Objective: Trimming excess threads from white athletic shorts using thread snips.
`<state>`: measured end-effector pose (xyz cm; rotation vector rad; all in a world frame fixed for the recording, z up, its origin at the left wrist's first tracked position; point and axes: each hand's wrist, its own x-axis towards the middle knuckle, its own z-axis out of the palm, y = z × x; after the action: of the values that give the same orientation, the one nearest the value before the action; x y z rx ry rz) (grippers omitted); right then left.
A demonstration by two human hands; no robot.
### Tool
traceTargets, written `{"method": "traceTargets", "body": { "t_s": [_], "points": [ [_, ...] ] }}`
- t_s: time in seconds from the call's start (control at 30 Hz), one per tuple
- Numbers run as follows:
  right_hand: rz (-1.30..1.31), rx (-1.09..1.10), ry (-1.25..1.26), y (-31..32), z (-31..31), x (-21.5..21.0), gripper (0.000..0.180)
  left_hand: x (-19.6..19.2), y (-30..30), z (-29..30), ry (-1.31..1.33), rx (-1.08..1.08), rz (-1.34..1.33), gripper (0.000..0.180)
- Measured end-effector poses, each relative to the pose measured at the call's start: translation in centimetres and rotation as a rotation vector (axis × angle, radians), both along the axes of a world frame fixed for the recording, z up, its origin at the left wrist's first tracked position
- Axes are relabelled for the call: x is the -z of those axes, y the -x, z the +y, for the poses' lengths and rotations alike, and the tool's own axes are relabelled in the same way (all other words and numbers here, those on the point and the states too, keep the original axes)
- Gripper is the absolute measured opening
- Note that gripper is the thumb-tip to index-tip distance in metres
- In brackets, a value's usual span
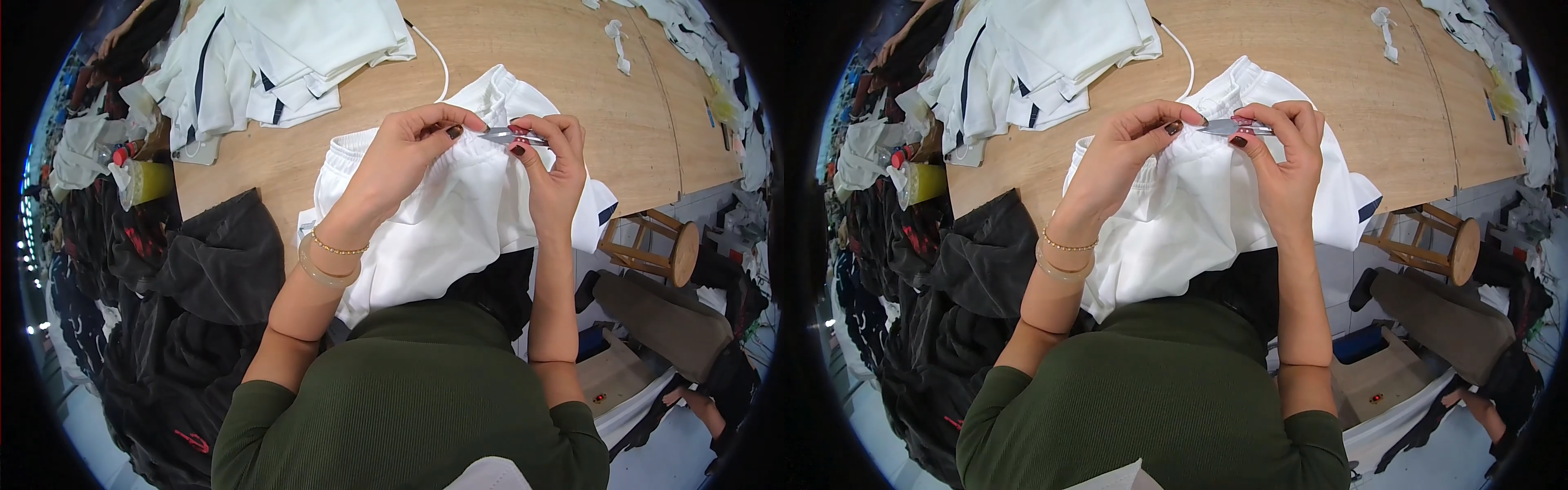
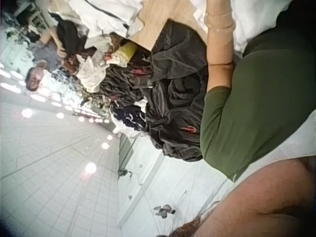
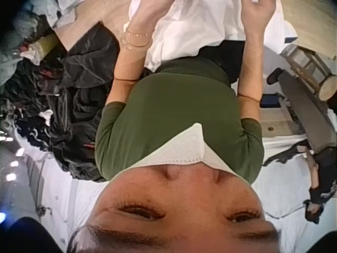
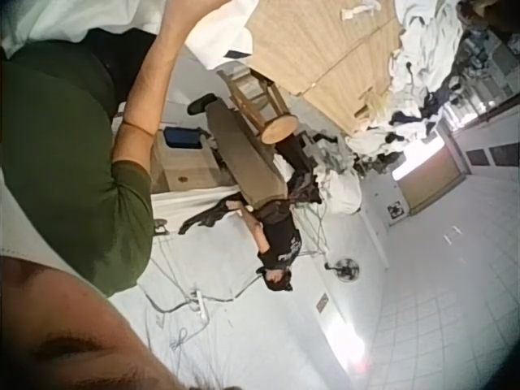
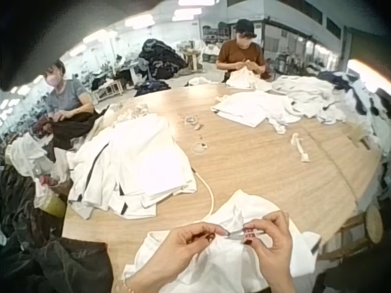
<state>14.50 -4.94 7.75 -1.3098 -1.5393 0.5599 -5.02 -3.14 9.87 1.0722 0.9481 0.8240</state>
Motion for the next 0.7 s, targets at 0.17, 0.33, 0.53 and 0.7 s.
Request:
{"method": "traceTargets", "body": {
  "t_s": [0.17,0.33,0.53,0.7],
  "points": [
    [-0.082,0.009,-0.043,0.4,-0.1,-0.4,0.023,0.2,0.0,0.0,0.009,0.002,-0.005,0.025],
    [-0.063,0.015,-0.058,0.1,0.0,-0.3,0.022,0.0,0.0,-0.1,-0.003,-0.007,-0.032,0.027],
    [0.122,-0.042,0.117,1.3,-0.7,-2.0,0.035,0.3,0.0,-0.1,0.052,-0.035,-0.104,0.038],
    [-0.178,-0.137,-0.12,1.7,-0.1,-0.8,0.037,-0.4,-0.3,-0.3,0.073,0.005,-0.12,0.04]
  ]
}}
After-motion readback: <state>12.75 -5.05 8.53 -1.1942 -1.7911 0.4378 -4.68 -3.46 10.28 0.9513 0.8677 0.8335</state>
